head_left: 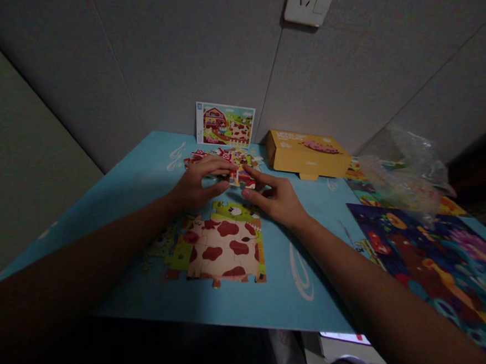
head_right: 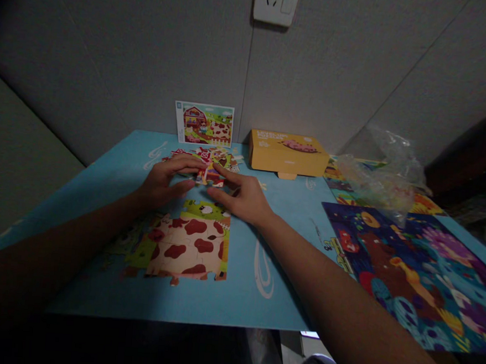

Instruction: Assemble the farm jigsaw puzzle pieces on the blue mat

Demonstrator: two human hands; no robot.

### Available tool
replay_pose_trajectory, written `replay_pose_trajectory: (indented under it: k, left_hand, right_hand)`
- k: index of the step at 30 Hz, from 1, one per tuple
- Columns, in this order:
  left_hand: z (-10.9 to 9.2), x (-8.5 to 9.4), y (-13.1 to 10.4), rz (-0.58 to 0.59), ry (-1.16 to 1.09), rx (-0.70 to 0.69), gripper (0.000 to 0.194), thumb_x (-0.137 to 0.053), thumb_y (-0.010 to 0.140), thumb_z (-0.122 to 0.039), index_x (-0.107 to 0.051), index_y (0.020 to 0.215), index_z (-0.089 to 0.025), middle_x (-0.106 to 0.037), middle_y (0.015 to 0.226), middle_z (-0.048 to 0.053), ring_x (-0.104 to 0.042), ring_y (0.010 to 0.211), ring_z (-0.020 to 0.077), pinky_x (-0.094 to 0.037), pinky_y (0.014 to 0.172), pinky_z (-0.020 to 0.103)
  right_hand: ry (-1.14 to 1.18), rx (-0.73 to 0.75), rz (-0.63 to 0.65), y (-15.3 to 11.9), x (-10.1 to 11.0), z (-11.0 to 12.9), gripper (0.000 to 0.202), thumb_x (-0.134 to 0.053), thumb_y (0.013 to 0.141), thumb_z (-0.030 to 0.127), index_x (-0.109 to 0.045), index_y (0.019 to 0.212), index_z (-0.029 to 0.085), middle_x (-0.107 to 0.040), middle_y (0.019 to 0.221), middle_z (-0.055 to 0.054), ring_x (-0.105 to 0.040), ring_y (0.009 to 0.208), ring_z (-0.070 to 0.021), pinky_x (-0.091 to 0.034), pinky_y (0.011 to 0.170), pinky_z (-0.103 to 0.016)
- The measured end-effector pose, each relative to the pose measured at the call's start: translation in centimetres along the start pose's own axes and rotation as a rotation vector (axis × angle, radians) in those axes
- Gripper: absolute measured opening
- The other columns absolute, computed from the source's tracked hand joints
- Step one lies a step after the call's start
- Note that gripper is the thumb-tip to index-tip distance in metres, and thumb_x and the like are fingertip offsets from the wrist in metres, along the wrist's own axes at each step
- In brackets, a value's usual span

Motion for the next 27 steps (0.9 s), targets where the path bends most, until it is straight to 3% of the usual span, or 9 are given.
replay_pose_trajectory:
  k: [3,7,11,17,20,24,27]
  left_hand:
    - [0.1,-0.2,0.0,-0.028,0.072,-0.001,0.034,-0.069,0.083,-0.038,-0.07,0.11,-0.018,-0.072,0.109,0.01,-0.064,0.106,0.0233,-0.049,0.099,0.043]
    - [0.7,-0.4,-0.1,-0.043,0.162,0.011,0.048,-0.072,0.08,-0.039,-0.065,0.123,-0.019,-0.07,0.117,0.009,-0.063,0.109,0.0237,-0.049,0.101,0.043]
    - [1.2,-0.4,-0.1,-0.044,0.196,0.034,0.049,-0.073,0.079,-0.039,-0.066,0.122,-0.017,-0.069,0.116,0.01,-0.062,0.11,0.0236,-0.049,0.101,0.042]
    - [1.8,-0.5,0.0,-0.023,0.211,0.109,0.048,-0.071,0.08,-0.043,-0.067,0.12,-0.017,-0.068,0.117,0.011,-0.06,0.111,0.0251,-0.047,0.103,0.044]
    - [3.0,0.4,0.0,-0.05,0.287,0.23,0.049,-0.069,0.079,-0.045,-0.066,0.12,-0.018,-0.067,0.117,0.01,-0.056,0.114,0.027,-0.043,0.106,0.046]
    - [5.9,3.4,-1.0,-0.198,0.507,0.499,0.07,-0.073,0.071,-0.056,-0.06,0.127,-0.016,-0.058,0.13,0.015,-0.043,0.127,0.0362,-0.033,0.111,0.053]
    - [8.3,4.4,-2.2,-0.19,0.601,0.705,0.083,-0.073,0.064,-0.066,-0.058,0.128,-0.015,-0.052,0.136,0.021,-0.036,0.131,0.0442,-0.03,0.108,0.062]
  right_hand:
    - [0.027,0.026,-0.046,0.2,0.2,-0.2,0.062,-0.068,0.081,0.043,-0.059,0.136,0.017,-0.072,0.104,-0.01,-0.061,0.075,-0.0181,-0.049,0.067,-0.032]
    - [0.055,0.073,-0.074,0.4,0.2,-0.4,0.062,-0.067,0.081,0.035,-0.054,0.139,0.019,-0.07,0.112,-0.01,-0.065,0.086,-0.0204,-0.052,0.074,-0.034]
    - [0.058,0.059,-0.087,0.4,0.2,-0.6,0.066,-0.067,0.08,0.031,-0.05,0.142,0.018,-0.073,0.105,-0.009,-0.067,0.083,-0.0202,-0.054,0.076,-0.035]
    - [-0.156,0.008,-0.14,0.7,1.1,-0.8,0.057,-0.073,0.077,0.037,-0.063,0.129,0.016,-0.075,0.094,-0.009,-0.067,0.078,-0.021,-0.051,0.075,-0.034]
    - [-0.279,-0.08,-0.194,1.0,2.4,-1.7,0.056,-0.073,0.077,0.04,-0.065,0.127,0.015,-0.075,0.093,-0.009,-0.067,0.079,-0.0215,-0.048,0.072,-0.031]
    - [-0.441,-0.232,-0.202,1.3,3.7,-3.4,0.054,-0.067,0.081,0.048,-0.067,0.124,0.016,-0.073,0.079,-0.006,-0.063,0.066,-0.0189,-0.039,0.06,-0.027]
    - [-0.507,-0.296,-0.17,1.3,3.9,-4.1,0.051,-0.064,0.081,0.053,-0.072,0.115,0.015,-0.07,0.074,-0.006,-0.06,0.064,-0.0182,-0.033,0.055,-0.026]
Point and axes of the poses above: each hand's wrist, its own y-axis towards the middle knuckle, its own x-axis out of the back of the hand, z = x × y, the point moved 9 cm from there along y, towards the middle knuckle
